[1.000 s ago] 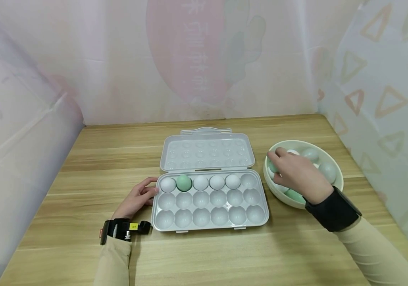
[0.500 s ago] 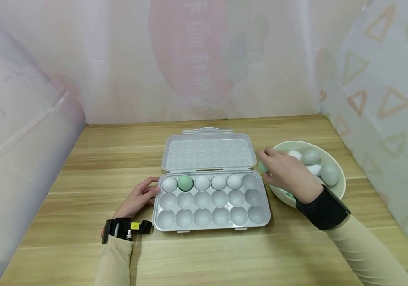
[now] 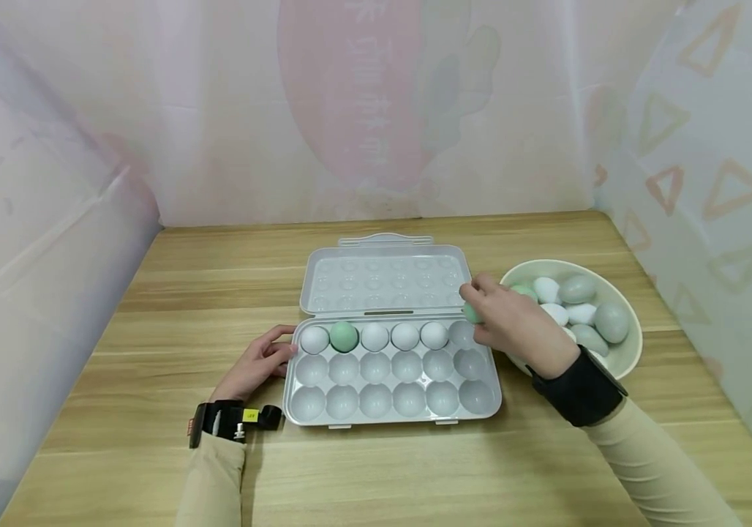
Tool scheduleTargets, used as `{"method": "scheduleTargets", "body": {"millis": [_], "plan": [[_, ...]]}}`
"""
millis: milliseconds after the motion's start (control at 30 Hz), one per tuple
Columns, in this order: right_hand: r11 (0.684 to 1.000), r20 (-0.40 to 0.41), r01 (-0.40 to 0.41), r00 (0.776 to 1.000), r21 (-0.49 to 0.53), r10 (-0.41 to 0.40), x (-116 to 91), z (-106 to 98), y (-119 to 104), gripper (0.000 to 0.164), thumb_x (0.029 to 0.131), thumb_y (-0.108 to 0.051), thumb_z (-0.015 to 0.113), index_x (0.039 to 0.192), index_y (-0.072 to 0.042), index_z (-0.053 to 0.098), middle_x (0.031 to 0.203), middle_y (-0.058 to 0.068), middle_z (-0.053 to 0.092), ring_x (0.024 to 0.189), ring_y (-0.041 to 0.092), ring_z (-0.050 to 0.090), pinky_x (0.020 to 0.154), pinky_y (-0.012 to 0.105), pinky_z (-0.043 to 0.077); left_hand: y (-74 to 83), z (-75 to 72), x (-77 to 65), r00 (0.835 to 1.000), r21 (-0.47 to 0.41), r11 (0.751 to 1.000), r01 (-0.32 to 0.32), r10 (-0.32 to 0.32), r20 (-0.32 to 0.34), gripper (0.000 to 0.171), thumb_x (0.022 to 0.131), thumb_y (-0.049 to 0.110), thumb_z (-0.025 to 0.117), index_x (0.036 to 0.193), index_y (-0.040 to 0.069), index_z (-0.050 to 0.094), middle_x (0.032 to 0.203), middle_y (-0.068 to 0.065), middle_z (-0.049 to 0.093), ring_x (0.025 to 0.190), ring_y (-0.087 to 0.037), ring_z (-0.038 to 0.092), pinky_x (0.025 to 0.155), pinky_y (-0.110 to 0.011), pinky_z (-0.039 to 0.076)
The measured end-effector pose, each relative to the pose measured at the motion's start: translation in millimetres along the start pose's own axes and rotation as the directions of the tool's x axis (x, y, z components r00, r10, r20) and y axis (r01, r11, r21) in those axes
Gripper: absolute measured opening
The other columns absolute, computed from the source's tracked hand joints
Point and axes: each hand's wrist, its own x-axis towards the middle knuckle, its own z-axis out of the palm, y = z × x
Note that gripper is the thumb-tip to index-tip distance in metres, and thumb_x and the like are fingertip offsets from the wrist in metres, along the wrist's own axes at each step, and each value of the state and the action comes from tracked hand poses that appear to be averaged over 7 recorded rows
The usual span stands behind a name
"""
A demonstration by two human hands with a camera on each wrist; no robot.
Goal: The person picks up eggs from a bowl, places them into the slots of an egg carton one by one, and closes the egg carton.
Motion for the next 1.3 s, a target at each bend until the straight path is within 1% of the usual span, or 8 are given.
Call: {"method": "scheduleTargets", "body": {"millis": [100, 233, 367, 533, 767, 933, 1100, 1300], "plan": [[1.000, -0.005, 0.004, 1.000, 0.008, -0.004, 1.2, 4.4, -0.7, 0.037, 0.069, 0.005, 0.066, 0.102, -0.001, 0.052, 0.095, 0.013, 0.049, 0.051, 0.012, 0.039, 0.047, 0.026, 0.038, 0.6, 0.3, -0.2, 1.000, -0.006, 1.000, 0.000, 0.000, -0.003, 0.036, 0.099, 0.011, 0.054, 0.133, 0.000, 0.049, 0.108, -0.024, 0.064, 0.075, -0.023, 0.067, 0.066, -0.036, 0.057], [1.000, 0.002, 0.011, 1.000, 0.025, -0.011, 1.9, 10.3, -1.3, 0.035, 0.069, 0.006, 0.065, 0.100, -0.002, 0.051, 0.092, 0.011, 0.045, 0.048, 0.010, 0.035, 0.045, 0.024, 0.035, 0.9, 0.7, -0.2, 1.000, -0.004, 1.000, -0.009, 0.009, 0.004, 0.036, 0.099, 0.011, 0.054, 0.133, 0.000, 0.049, 0.109, -0.025, 0.064, 0.077, -0.023, 0.066, 0.066, -0.037, 0.057], [0.999, -0.008, 0.032, 0.999, 0.022, -0.032, 2.6, 15.7, -1.5, 0.036, 0.070, 0.006, 0.068, 0.100, -0.003, 0.050, 0.089, 0.010, 0.043, 0.048, 0.009, 0.035, 0.044, 0.022, 0.035, 1.4, 0.9, 0.6, 1.000, -0.009, 1.000, -0.019, 0.019, 0.013, 0.037, 0.099, 0.013, 0.054, 0.134, -0.001, 0.048, 0.110, -0.025, 0.063, 0.079, -0.023, 0.066, 0.067, -0.037, 0.057], [0.998, -0.038, 0.065, 0.997, 0.005, -0.065, 4.0, 25.8, 0.0, 0.037, 0.067, 0.005, 0.070, 0.097, -0.004, 0.050, 0.087, 0.009, 0.043, 0.048, 0.009, 0.033, 0.041, 0.022, 0.032, 1.5, 1.1, 1.5, 1.000, -0.011, 1.000, -0.016, 0.016, 0.017, 0.038, 0.099, 0.013, 0.055, 0.134, -0.001, 0.047, 0.110, -0.025, 0.063, 0.080, -0.023, 0.066, 0.067, -0.037, 0.057], [0.995, -0.050, 0.087, 0.995, -0.040, -0.089, 5.3, 37.2, 0.9, 0.036, 0.065, 0.004, 0.072, 0.092, -0.004, 0.050, 0.081, 0.006, 0.042, 0.052, 0.013, 0.038, 0.044, 0.025, 0.035, -0.5, -1.0, 0.1, 0.999, -0.008, 1.000, -0.029, 0.029, 0.027, 0.038, 0.099, 0.012, 0.055, 0.133, -0.003, 0.046, 0.109, -0.024, 0.064, 0.079, -0.021, 0.066, 0.067, -0.036, 0.057], [0.996, -0.027, 0.079, 0.996, -0.040, -0.080, 7.1, 38.6, 1.2, 0.035, 0.066, 0.003, 0.073, 0.092, -0.004, 0.050, 0.080, 0.006, 0.042, 0.053, 0.014, 0.040, 0.045, 0.026, 0.036, 0.6, -0.5, -0.5, 1.000, -0.017, 1.000, -0.002, 0.002, 0.017, 0.038, 0.099, 0.013, 0.054, 0.134, -0.001, 0.047, 0.109, -0.024, 0.063, 0.076, -0.023, 0.066, 0.067, -0.036, 0.057], [0.998, 0.007, 0.054, 0.999, -0.039, -0.053, 8.0, 39.1, 1.6, 0.034, 0.068, 0.003, 0.075, 0.091, -0.004, 0.052, 0.080, 0.006, 0.043, 0.056, 0.017, 0.043, 0.046, 0.028, 0.038, 1.2, 0.3, -0.3, 1.000, -0.021, 1.000, 0.004, -0.003, 0.019, 0.038, 0.099, 0.013, 0.054, 0.134, 0.000, 0.046, 0.109, -0.024, 0.063, 0.076, -0.024, 0.067, 0.068, -0.036, 0.057], [0.997, 0.051, 0.034, 0.998, -0.069, -0.031, 7.7, 40.4, 1.3, 0.032, 0.068, 0.001, 0.078, 0.089, -0.007, 0.055, 0.079, 0.004, 0.046, 0.060, 0.019, 0.047, 0.047, 0.031, 0.041, 0.9, 0.2, -0.1, 1.000, -0.022, 1.000, 0.013, -0.013, 0.013, 0.038, 0.099, 0.013, 0.054, 0.135, 0.000, 0.047, 0.108, -0.024, 0.064, 0.075, -0.025, 0.067, 0.068, -0.037, 0.057]]}}
